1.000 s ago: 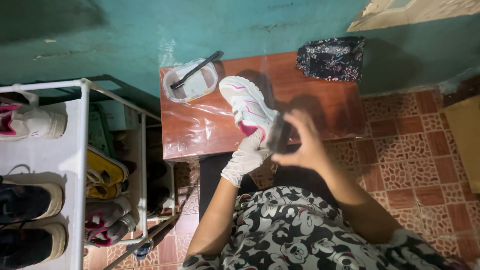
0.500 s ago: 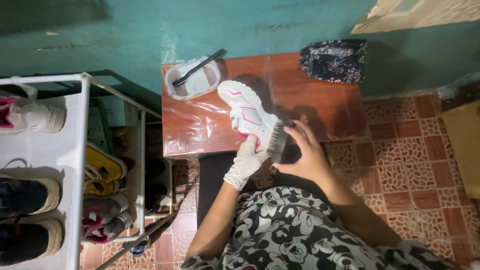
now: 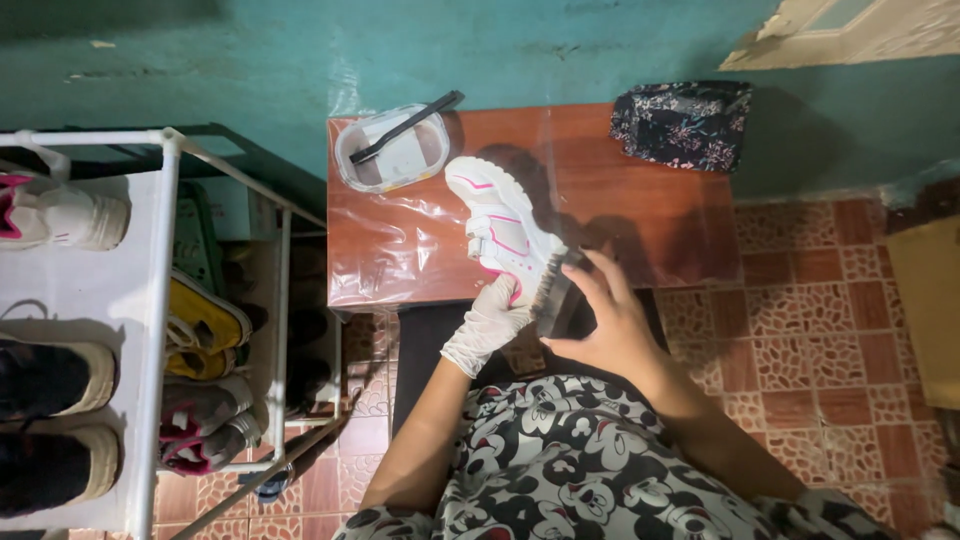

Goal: Brushing and cleaning the upper of a white sneaker using a brush and cleaning solution.

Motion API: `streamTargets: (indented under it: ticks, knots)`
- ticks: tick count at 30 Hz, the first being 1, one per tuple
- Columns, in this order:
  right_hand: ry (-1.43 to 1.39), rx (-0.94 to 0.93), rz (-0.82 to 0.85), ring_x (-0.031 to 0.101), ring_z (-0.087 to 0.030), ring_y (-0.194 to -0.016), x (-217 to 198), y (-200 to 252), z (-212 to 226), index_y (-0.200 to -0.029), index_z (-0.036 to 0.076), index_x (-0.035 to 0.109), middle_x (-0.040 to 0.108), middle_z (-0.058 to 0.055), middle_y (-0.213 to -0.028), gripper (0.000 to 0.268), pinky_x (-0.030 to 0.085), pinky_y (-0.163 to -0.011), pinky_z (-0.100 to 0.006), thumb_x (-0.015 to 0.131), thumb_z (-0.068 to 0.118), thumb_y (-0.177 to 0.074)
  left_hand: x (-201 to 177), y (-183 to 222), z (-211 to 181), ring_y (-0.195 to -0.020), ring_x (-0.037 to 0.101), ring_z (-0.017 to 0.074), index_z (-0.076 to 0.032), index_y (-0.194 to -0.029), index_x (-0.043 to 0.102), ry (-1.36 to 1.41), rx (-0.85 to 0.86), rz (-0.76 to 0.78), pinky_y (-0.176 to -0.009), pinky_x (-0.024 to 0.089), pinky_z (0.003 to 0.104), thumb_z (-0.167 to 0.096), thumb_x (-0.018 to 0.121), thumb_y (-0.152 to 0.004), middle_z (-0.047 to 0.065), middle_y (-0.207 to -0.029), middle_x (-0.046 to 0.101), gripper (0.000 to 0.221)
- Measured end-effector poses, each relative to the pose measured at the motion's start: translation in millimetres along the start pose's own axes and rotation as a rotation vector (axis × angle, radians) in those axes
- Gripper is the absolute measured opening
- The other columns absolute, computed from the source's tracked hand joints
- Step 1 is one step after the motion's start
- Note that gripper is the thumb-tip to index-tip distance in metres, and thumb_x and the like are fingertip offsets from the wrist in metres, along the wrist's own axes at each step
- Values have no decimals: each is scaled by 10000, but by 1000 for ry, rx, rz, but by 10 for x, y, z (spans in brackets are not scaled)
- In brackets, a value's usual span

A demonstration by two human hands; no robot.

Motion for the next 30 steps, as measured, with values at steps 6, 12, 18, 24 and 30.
streamTargets:
  ticks: [6,12,18,24,30]
  knots:
    - [3,-46,-9,613,-360,-1262,24,-31,102,-1360,199,626,541,-180,-1451,970,533,-1019,-419,964,375,-468,-35,13,30,-1111,690,267,-126,-1216,602,-94,24,-4,-911,597,370,-193,722,-855,173,-1158,693,386]
    - [55,-75,5,604,-368,-1274,-83,-135,244,-1349,195,653,544,-182,-1469,920,535,-1010,-411,956,391,-503,-22,5,-22,-1112,692,270,-136,-1173,613,-189,56,-7,-917,592,373,-215,721,-854,158,-1143,698,345]
    - [-204,129,176,487,-501,-1317,-51,-188,38,-1447,135,553,257,-257,-1644,950,477,-1086,-458,933,131,-577,118,25,-40,-1114,694,273,-146,-1129,625,-285,92,-8,-923,587,376,-237,720,-853,143,-1129,702,306]
    - [-273,13,198,417,-405,-1404,-176,-229,4,-1529,134,500,197,-232,-1688,958,419,-1107,-424,906,84,-662,337,74,-320,-1167,667,242,-236,-1070,566,-652,208,-47,-975,571,391,-351,743,-816,59,-1164,691,330]
    - [-123,60,203,538,-381,-1308,-221,-78,-156,-1503,140,541,371,-194,-1634,807,534,-960,-409,865,183,-766,397,587,-716,-1183,651,294,-193,-1005,535,-595,202,-33,-1011,556,434,-334,687,-861,113,-1129,689,253]
Point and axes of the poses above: each hand's wrist, its own y-axis away from the middle knuckle, its own x-axis out of the palm, z = x × y, the point moved 10 cm from there along -y, towards the middle knuckle
